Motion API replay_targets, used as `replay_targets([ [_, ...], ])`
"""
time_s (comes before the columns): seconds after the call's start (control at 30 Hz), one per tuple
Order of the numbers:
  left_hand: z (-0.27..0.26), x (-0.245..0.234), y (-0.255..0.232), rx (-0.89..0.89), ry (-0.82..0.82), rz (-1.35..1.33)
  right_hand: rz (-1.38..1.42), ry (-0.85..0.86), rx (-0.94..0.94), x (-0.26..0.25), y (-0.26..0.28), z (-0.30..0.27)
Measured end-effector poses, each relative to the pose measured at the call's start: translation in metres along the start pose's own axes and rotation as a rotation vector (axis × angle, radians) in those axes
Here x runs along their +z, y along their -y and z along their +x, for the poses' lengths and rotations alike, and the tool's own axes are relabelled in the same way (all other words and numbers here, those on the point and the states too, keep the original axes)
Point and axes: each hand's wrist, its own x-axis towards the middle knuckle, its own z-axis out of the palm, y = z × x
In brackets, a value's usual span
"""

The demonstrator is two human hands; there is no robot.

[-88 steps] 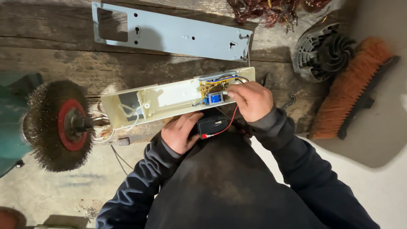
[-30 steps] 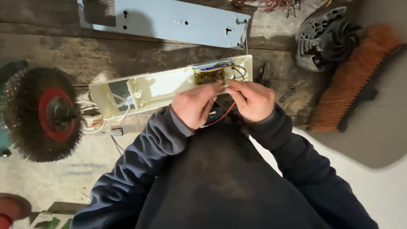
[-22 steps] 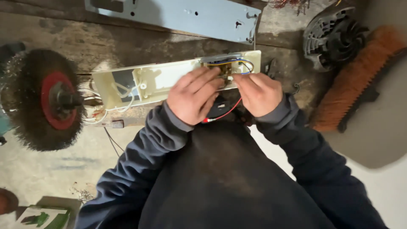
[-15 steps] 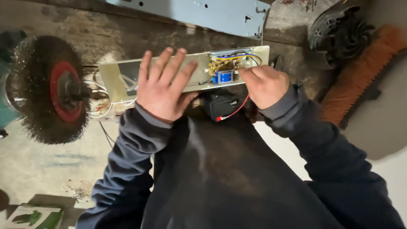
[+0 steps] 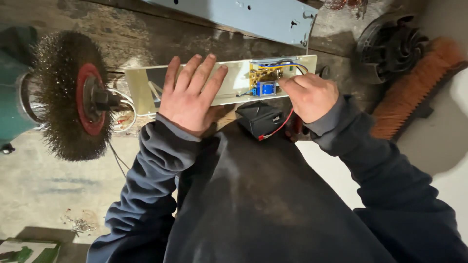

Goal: The person works on a disassembled white electronic device, likely a light fixture, on a wooden workbench. They use a screwdriver to tighten connections on a small black component and then plug the device into a power source to test it, observing a green indicator light.

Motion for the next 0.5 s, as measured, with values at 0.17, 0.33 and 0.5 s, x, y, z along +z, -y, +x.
replay_targets([
  [0.17, -0.0004, 0.0015, 0.0015, 0.004, 0.002, 0.017, -0.015, 0.042, 0.008, -0.0004, 0.0003, -0.0007],
  [0.33, -0.0002, 0.0001, 0.0007, 0.000, 0.007, -0.018, -0.030, 0.054, 0.025, -0.0016, 0.0023, 0.0004],
  [0.5, 0.0002, -0.0018, -0.0004, -0.005, 0.030, 0.033, 0.001, 0.014, 0.031, -0.0014, 0.0017, 0.0011],
])
